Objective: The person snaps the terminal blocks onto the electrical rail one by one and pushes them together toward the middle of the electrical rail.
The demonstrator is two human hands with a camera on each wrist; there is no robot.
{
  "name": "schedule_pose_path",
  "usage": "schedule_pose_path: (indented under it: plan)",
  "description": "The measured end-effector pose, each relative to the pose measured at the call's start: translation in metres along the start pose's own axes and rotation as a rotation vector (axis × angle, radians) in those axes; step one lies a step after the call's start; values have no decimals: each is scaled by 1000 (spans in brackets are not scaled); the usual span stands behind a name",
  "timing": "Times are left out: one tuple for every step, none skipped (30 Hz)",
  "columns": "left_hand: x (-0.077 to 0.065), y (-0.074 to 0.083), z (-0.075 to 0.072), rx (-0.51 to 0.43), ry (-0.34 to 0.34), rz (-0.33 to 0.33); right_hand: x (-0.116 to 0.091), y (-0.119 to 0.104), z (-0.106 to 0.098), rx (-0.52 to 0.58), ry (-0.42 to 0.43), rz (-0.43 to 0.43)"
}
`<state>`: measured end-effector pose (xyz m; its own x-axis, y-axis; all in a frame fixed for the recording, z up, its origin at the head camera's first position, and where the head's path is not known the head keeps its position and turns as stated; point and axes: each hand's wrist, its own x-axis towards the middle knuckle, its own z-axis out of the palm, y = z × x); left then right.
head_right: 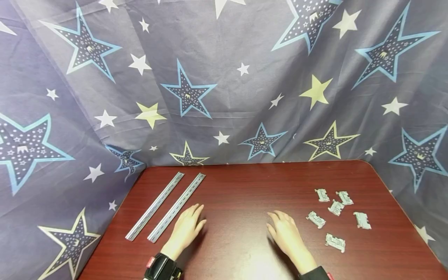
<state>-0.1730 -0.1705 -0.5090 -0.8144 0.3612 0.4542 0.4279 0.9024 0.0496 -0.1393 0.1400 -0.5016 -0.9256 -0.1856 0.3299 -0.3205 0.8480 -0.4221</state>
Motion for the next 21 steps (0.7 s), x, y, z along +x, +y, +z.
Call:
schedule_pose_path:
  plan:
    - [-1,-4,-1,6,5,-3,-1,3,-1,2,0,4]
    - [-2,-8,-2,12,8,-8,-2,5,-2,2,3,6]
    - [-4,-13,-3,13,13,-15,-3,8,-3,3,6,7]
    - [-5,-17,-4,14,12,-23,-4,10,-4,3,8,7]
    - [-7,-22,-4,15,8,-33,-5,12,-5,0,11,6]
    - [-8,-26,-4,16,2,-43,-6,14,-6,-2,14,6]
    - [-9,-31,-5,18,-5,-51,-7,16,-7,-6,14,8]
    - [-10,-35,-5,21,-11,-59,-7,17,-8,-7,13,7]
    - [-10,-40,-5,23,-16,-67,-8,18,-9,-8,12,8]
    - [-11,-45,-5,28,-21,-73,-8,19,-10,-10,9,7]
    - [-12,-49,-5,35,-22,-80,-9,20,-11,-11,5,8]
    - [-12,-54,-5,45,-20,-87,-9,21,-12,-12,3,8]
    - [-14,-58,-5,57,-17,-93,-10,21,-13,-12,1,4]
    - [-15,-62,-4,66,-14,-104,-11,22,-14,-13,-1,4]
    - [-16,-66,-3,76,-13,-117,-11,23,-14,-13,-5,8]
    - [-18,-69,-3,87,-14,-132,-12,23,-14,-14,-10,11]
    - [-19,-73,-2,99,-21,-148,-13,24,-14,-14,-16,17]
    - [-20,-75,-1,111,-29,-163,-13,26,-14,-14,-21,21]
    - [-21,-78,0,125,-42,-178,-14,27,-14,-13,-29,27]
    - [-22,-80,0,134,-54,-195,-14,28,-14,-11,-36,35]
    - [-24,-82,1,145,-65,-208,-15,30,-14,-9,-42,38]
